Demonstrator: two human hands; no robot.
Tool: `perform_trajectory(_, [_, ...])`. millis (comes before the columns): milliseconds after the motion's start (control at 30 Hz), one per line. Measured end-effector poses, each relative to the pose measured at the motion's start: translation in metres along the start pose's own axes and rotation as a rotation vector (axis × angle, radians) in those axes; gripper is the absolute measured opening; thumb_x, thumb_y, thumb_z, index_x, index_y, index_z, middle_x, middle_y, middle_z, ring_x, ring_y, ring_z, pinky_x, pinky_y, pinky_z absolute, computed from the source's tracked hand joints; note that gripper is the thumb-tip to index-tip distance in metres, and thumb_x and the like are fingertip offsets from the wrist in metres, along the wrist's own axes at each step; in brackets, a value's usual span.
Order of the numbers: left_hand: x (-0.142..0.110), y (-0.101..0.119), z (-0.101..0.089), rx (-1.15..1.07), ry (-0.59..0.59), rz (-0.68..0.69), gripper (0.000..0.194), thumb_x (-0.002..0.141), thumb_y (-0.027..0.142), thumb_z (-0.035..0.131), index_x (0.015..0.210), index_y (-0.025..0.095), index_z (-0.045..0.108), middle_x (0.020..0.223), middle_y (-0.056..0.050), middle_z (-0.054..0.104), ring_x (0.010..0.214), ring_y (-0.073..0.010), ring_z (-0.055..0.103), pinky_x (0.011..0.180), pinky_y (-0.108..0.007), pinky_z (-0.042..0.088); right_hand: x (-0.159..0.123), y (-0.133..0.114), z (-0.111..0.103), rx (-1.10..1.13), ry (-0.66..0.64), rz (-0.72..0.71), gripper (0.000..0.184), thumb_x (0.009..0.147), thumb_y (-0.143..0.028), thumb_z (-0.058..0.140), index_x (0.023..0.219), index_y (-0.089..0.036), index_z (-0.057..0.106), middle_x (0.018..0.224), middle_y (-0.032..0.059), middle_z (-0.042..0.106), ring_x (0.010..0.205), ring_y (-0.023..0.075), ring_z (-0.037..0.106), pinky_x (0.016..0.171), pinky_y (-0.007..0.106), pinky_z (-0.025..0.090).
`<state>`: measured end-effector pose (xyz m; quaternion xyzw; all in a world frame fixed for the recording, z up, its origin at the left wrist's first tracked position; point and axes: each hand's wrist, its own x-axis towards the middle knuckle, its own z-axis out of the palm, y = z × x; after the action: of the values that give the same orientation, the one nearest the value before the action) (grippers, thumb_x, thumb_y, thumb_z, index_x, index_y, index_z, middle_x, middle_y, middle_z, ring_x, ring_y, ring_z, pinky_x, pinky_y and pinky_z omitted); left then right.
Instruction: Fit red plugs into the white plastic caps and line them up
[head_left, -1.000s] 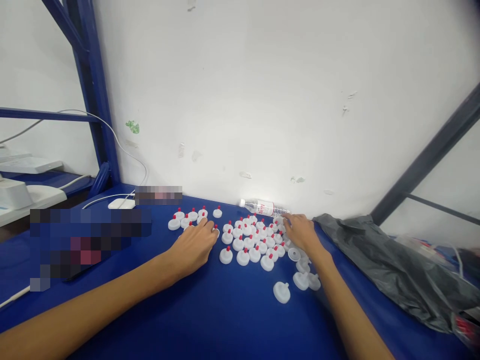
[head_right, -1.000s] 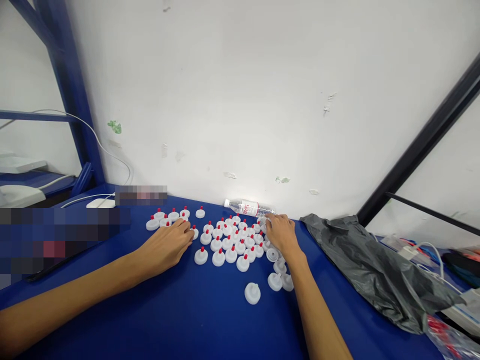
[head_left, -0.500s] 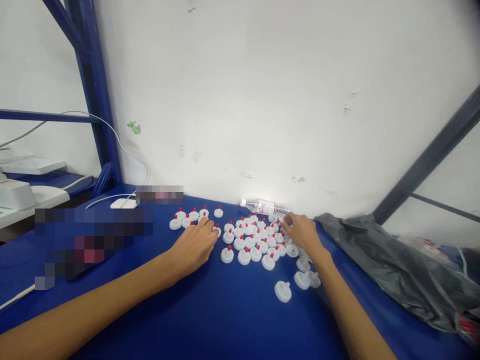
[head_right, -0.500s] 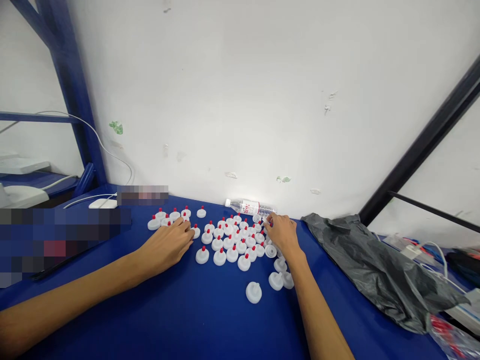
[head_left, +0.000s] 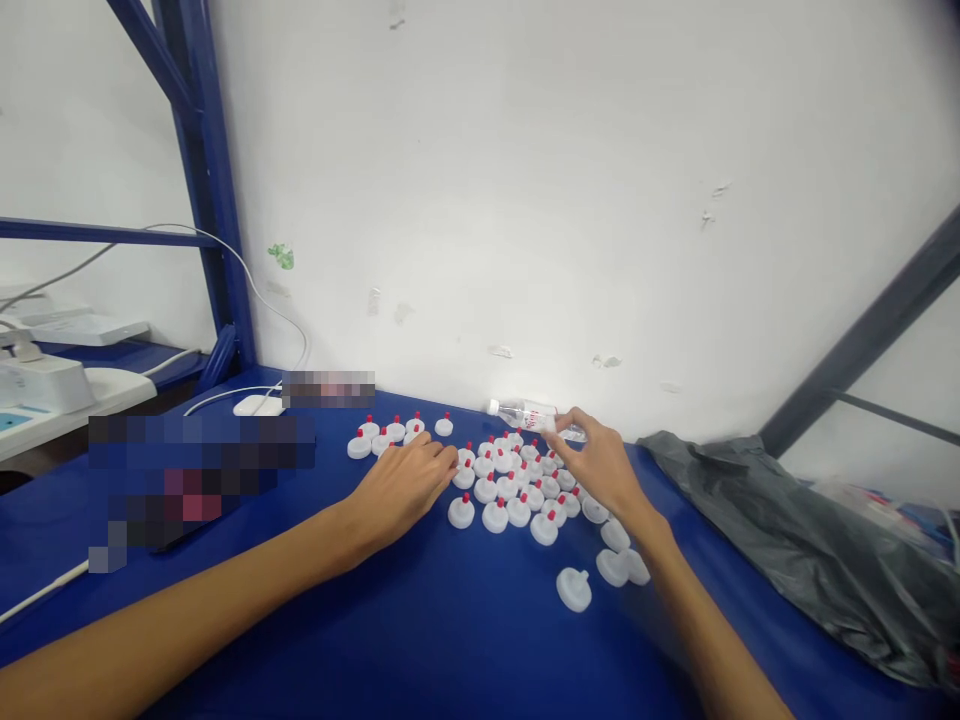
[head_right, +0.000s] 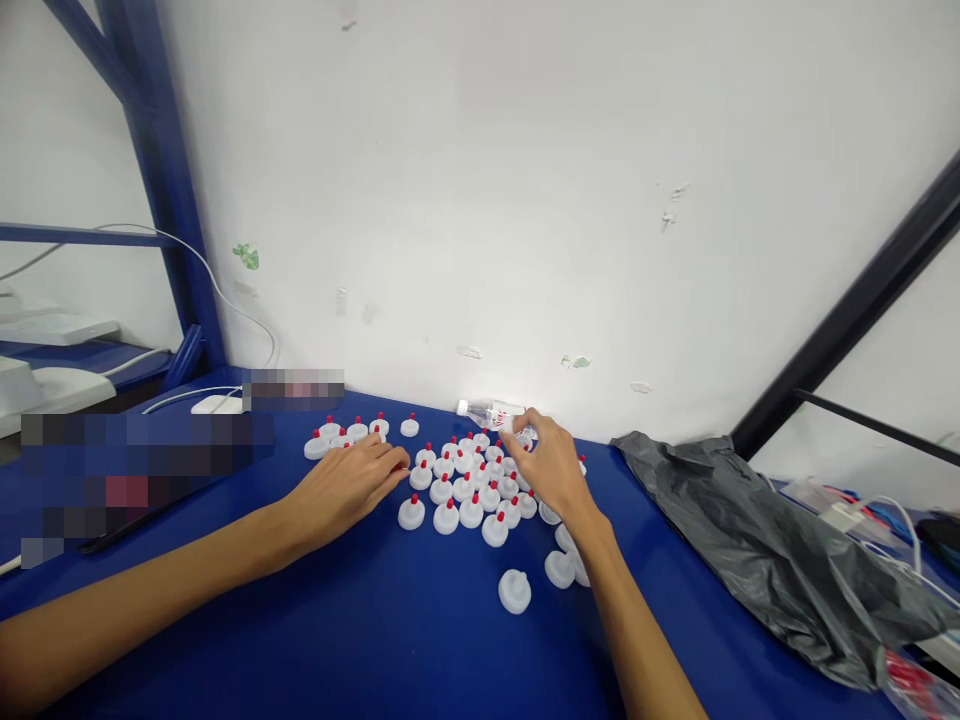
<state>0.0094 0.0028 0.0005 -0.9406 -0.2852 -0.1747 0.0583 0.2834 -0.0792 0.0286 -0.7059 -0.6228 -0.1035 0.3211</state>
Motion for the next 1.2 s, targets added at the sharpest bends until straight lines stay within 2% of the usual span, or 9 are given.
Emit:
perform_trajectory(133, [0.001, -0.001, -0.001, -0.134, 0.066, 0.021, 0.026, 0.103, 0.029, 0.042, 0.109, 0.019, 0.064, 0.101, -0.008, 0.069, 0.092, -0.0218, 0.063, 0.075, -0.030, 0.047, -0.011, -0.034, 0.003, 0.215, -0.080, -0.211, 0.017, 0.091, -0.039, 0.060, 0.083, -0.024, 0.058, 0.103, 0.0037, 0.070, 0.102, 0.0251, 0.063, 0.092, 0.040, 0.044])
perform_trajectory(233, [0.001, -0.002, -0.001, -0.244, 0.119, 0.039, 0.024, 0.102, 0.030, 0.046, 0.109, 0.019, 0.066, 0.105, -0.007, 0.070, 0.092, -0.0204, 0.065, 0.080, -0.031, 0.048, -0.019, -0.051, 0.009, 0.266, -0.125, -0.282, 0.014, 0.091, -0.037, 0.064, 0.087, -0.025, 0.060, 0.103, 0.0029, 0.069, 0.104, 0.0240, 0.062, 0.096, 0.041, 0.043])
perform_trajectory(433, [0.000, 0.002, -0.002, -0.399, 0.199, 0.055, 0.016, 0.097, 0.030, 0.056, 0.099, 0.018, 0.068, 0.098, -0.004, 0.071, 0.088, -0.0193, 0.067, 0.077, -0.029, 0.050, -0.028, -0.063, 0.020, 0.281, -0.122, -0.366, 0.012, 0.090, -0.035, 0.068, 0.088, -0.025, 0.061, 0.101, 0.0020, 0.070, 0.105, 0.0236, 0.060, 0.096, 0.041, 0.042])
perform_trajectory(567, [-0.002, 0.006, 0.000, -0.372, 0.270, 0.055, 0.019, 0.095, 0.022, 0.059, 0.112, 0.020, 0.065, 0.105, -0.005, 0.072, 0.093, -0.0204, 0.069, 0.080, -0.030, 0.052, -0.029, -0.065, 0.021, 0.293, -0.091, -0.392, 0.010, 0.090, -0.030, 0.068, 0.088, -0.024, 0.060, 0.099, 0.0015, 0.070, 0.102, 0.0226, 0.060, 0.094, 0.040, 0.043])
perform_trajectory(733, [-0.003, 0.008, 0.001, -0.298, 0.241, 0.029, 0.031, 0.095, 0.021, 0.057, 0.126, 0.023, 0.058, 0.101, -0.003, 0.073, 0.085, -0.0201, 0.070, 0.071, -0.029, 0.053, -0.030, -0.069, 0.019, 0.281, -0.027, -0.428, 0.007, 0.091, -0.027, 0.066, 0.092, -0.024, 0.060, 0.102, 0.0017, 0.070, 0.104, 0.0221, 0.060, 0.096, 0.039, 0.043])
perform_trajectory(867, [-0.003, 0.009, 0.000, -0.269, 0.220, 0.048, 0.040, 0.093, 0.017, 0.058, 0.132, 0.022, 0.054, 0.103, -0.003, 0.074, 0.080, -0.0190, 0.070, 0.066, -0.027, 0.052, -0.031, -0.071, 0.019, 0.218, -0.052, -0.480, 0.007, 0.092, -0.028, 0.065, 0.094, -0.024, 0.060, 0.099, 0.0022, 0.069, 0.101, 0.0226, 0.059, 0.095, 0.041, 0.042])
perform_trajectory(1200, [-0.003, 0.009, -0.001, -0.247, 0.147, 0.045, 0.047, 0.092, 0.015, 0.054, 0.138, 0.023, 0.047, 0.102, -0.003, 0.074, 0.085, -0.0215, 0.071, 0.070, -0.030, 0.054, -0.034, -0.071, 0.022, 0.179, -0.013, -0.505, 0.029, 0.091, -0.034, 0.067, 0.118, -0.025, 0.057, 0.110, 0.0052, 0.068, 0.107, 0.0243, 0.058, 0.097, 0.043, 0.044])
